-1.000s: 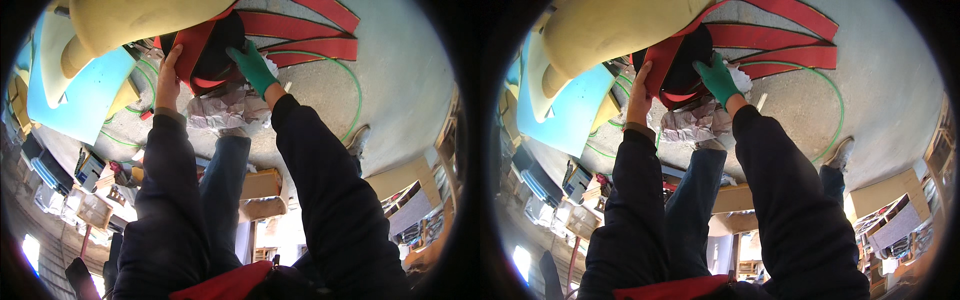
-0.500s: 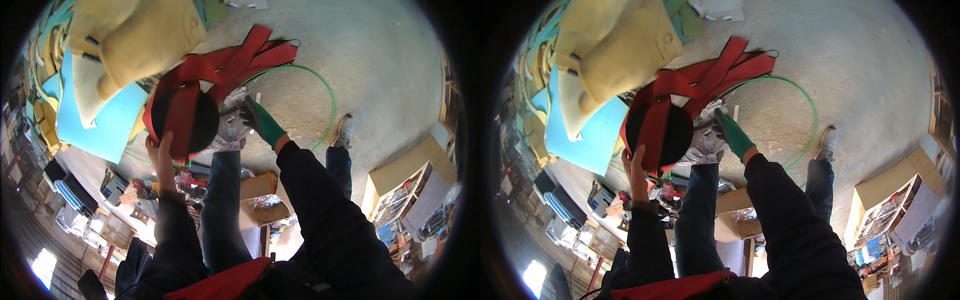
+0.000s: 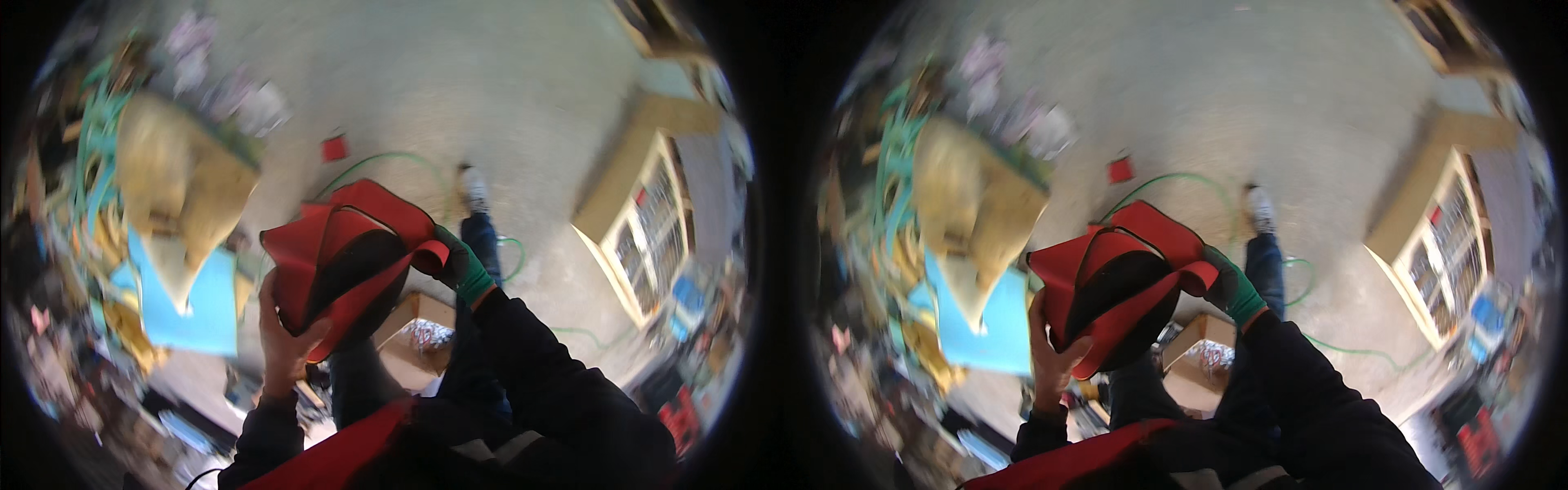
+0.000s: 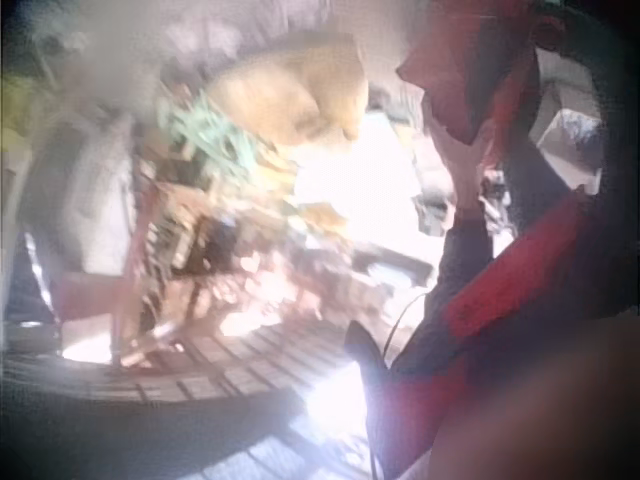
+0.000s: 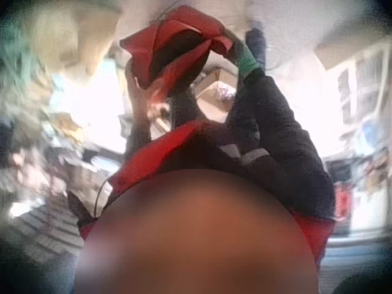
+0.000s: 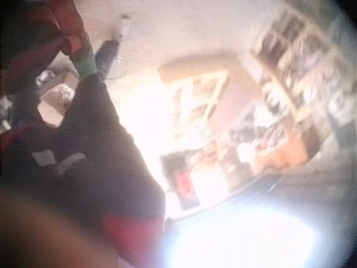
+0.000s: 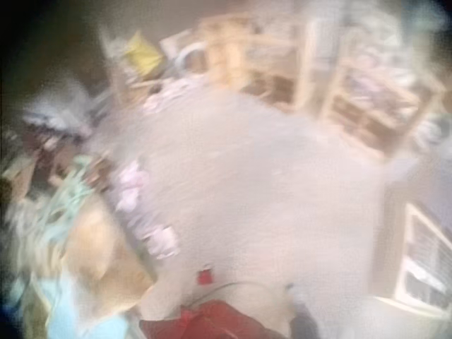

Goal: The person cuts red fabric with scissors, then uses a staple gun to attach the fabric to a wooden chair frame with springs. They retrieve circular foam pads from a box and attach them to the fabric-covered frame.

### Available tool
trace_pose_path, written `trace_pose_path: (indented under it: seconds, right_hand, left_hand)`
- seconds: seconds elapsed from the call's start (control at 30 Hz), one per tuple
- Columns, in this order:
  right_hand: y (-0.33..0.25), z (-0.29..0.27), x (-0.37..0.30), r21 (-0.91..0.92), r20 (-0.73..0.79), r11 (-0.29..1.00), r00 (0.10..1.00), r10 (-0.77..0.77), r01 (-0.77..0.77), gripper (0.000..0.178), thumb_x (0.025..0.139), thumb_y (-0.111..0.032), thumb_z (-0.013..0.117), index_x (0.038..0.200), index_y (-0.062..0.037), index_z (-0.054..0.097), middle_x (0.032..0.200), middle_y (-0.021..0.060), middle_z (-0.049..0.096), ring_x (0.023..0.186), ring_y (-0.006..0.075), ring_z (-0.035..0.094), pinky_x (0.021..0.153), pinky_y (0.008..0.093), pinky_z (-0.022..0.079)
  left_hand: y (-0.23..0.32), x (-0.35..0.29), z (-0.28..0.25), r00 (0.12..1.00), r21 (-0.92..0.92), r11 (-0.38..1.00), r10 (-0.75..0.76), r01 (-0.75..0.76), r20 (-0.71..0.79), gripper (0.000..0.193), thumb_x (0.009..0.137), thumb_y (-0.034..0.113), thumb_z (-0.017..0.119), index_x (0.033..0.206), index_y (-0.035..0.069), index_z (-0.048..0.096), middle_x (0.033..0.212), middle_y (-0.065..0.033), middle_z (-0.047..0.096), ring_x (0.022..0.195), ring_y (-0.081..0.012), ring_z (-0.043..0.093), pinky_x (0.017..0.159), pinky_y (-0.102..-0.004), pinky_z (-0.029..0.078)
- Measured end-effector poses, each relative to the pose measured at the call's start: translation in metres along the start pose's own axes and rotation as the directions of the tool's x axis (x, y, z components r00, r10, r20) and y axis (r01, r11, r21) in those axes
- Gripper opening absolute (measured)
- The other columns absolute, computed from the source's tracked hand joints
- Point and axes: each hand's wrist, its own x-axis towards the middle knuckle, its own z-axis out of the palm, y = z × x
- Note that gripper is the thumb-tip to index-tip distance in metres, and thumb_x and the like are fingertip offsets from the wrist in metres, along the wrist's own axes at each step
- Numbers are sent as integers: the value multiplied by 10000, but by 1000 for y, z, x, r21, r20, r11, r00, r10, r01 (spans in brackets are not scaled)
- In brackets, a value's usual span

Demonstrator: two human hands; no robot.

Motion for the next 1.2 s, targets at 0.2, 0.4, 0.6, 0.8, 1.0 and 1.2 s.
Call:
trace_pose_path:
  seconds: [0.2, 0.4, 0.6, 0.8, 1.0, 1.2]
  right_hand:
    - [-133, -46, -182, -155, -147, 795, 782, -606, 587, 329, 1058, -136, 713, 1370, -36, 679, 1232, 68, 755, 1118, 163, 722, 994, 303, 575]
    - [-197, -122, -272, -77, -346, 549, 495, -797, 832, 320, 987, -72, 760, 1300, -35, 705, 1300, 97, 704, 1156, 217, 721, 1013, 373, 605]
    - [-248, -172, -327, 156, -458, 419, 441, -772, 895, 331, 1037, -106, 693, 1351, -7, 659, 1198, 115, 762, 1061, 193, 744, 939, 332, 609]
    - [-214, -187, -359, 435, -445, 353, 539, -715, 828, 255, 1057, -102, 638, 1272, 26, 689, 1191, 123, 767, 1042, 185, 751, 908, 316, 618]
    - [-122, -185, -374, 558, -574, 236, 576, -582, 795, 240, 1064, -113, 636, 1256, 22, 689, 1172, 105, 762, 1073, 207, 757, 886, 333, 631]
    - [-63, -190, -381, 448, -734, 227, 501, -459, 865, 252, 1060, -161, 688, 1262, -11, 679, 1152, 89, 749, 1083, 218, 758, 884, 357, 639]
  left_hand:
    - [137, 66, 161, 911, -26, 968, 243, -248, 333, 1003, 823, 74, 849, 1675, -1, 326, 1585, -168, 494, 1457, -280, 506, 1246, -423, 394]
    - [252, 101, 362, 735, 169, 813, 388, -557, 555, 946, 843, 94, 863, 1635, -22, 359, 1525, -183, 546, 1390, -283, 570, 1200, -411, 448]
    - [311, 106, 540, 684, 205, 790, 332, -578, 649, 1009, 824, 173, 929, 1629, -49, 363, 1517, -199, 548, 1381, -283, 576, 1184, -404, 459]
    - [332, 70, 647, 598, 215, 712, 343, -668, 724, 1005, 811, 159, 943, 1613, -64, 380, 1517, -200, 548, 1386, -290, 579, 1167, -425, 487]
    - [335, 44, 697, 277, 242, 151, 292, -958, 915, 1048, 722, 257, 965, 1589, -20, 447, 1467, -236, 595, 1360, -397, 592, 1168, -481, 460]
    - [325, 16, 727, 29, 24, 142, 31, -990, 999, 1061, 714, 363, 955, 1571, -17, 458, 1431, -264, 609, 1334, -450, 573, 1144, -535, 437]
